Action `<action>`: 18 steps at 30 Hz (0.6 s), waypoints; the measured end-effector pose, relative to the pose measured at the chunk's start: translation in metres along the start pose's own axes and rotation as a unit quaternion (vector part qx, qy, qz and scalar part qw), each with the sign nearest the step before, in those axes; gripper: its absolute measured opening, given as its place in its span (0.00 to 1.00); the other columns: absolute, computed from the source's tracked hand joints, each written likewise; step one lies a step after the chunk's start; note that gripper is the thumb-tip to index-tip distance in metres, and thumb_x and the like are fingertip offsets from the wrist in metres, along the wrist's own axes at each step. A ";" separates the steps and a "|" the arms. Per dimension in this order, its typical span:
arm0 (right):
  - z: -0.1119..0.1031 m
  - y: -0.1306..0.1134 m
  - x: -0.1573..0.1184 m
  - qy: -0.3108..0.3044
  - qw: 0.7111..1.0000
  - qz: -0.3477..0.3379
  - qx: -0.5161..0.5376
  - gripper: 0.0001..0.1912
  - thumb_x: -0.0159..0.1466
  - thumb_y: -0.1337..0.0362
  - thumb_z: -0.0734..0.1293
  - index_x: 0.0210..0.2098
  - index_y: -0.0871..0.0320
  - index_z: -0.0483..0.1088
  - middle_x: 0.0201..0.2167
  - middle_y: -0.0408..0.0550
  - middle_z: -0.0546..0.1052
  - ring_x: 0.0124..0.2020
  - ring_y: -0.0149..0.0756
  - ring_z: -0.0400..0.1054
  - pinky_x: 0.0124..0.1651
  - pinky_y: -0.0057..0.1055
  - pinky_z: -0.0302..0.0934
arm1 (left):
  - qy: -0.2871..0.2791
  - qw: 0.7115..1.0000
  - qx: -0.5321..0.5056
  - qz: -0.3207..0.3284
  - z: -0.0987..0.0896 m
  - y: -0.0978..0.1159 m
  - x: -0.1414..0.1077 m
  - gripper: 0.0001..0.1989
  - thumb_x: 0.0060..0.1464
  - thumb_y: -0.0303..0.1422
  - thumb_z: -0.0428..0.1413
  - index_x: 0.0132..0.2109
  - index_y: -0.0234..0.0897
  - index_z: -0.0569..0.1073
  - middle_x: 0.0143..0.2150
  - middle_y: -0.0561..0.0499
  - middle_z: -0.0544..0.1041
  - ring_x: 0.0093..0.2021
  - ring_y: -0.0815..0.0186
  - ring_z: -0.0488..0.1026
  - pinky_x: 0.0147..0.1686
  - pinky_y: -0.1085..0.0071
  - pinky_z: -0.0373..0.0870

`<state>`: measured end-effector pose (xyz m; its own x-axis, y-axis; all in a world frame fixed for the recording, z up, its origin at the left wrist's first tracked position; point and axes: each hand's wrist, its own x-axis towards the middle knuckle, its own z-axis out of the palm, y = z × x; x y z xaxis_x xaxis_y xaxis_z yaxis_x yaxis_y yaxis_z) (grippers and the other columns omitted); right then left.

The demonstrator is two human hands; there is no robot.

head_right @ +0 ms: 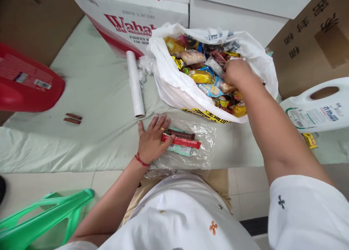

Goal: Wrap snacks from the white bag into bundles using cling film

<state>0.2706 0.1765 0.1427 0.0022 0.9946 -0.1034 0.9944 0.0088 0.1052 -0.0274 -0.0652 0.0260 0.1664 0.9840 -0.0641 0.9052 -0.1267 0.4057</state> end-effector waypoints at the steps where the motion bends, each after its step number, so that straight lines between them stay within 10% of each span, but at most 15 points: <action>1: 0.005 -0.006 0.008 0.006 1.000 0.020 -0.009 0.23 0.66 0.55 0.72 0.42 0.76 0.78 0.52 0.69 0.80 0.60 0.52 0.73 0.59 0.46 0.62 | 0.000 1.000 0.002 0.001 0.000 0.000 0.000 0.32 0.68 0.49 0.48 0.74 0.48 0.65 0.78 0.49 0.59 0.79 0.45 0.52 0.74 0.28 0.30; 5: 0.017 -0.023 0.013 0.037 0.995 0.089 0.009 0.25 0.66 0.54 0.72 0.42 0.78 0.75 0.54 0.77 0.77 0.61 0.52 0.72 0.59 0.44 0.62 | 0.000 1.000 0.007 0.004 0.001 -0.001 0.000 0.32 0.68 0.50 0.48 0.74 0.47 0.65 0.78 0.49 0.59 0.79 0.46 0.51 0.74 0.29 0.29; 12: 0.009 0.015 -0.030 0.162 0.982 -0.051 0.083 0.21 0.65 0.54 0.74 0.46 0.67 0.78 0.58 0.65 0.75 0.64 0.46 0.66 0.63 0.42 0.60 | 0.001 1.000 0.006 0.007 0.001 -0.001 -0.001 0.33 0.68 0.50 0.48 0.74 0.46 0.64 0.78 0.48 0.59 0.79 0.46 0.51 0.74 0.28 0.29; 18: 0.002 0.046 -0.097 0.318 0.847 -0.047 0.424 0.10 0.65 0.56 0.71 0.42 0.55 0.73 0.43 0.56 0.81 0.40 0.42 0.77 0.39 0.40 0.69 | 0.006 1.000 -0.002 0.008 0.002 -0.002 0.000 0.32 0.68 0.50 0.49 0.74 0.46 0.65 0.78 0.47 0.59 0.79 0.45 0.52 0.74 0.28 0.28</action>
<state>0.3165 0.0801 0.1560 0.1295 0.8507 0.5095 0.7059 0.2818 -0.6499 -0.0282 -0.0655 0.0233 0.1757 0.9833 -0.0472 0.9007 -0.1413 0.4108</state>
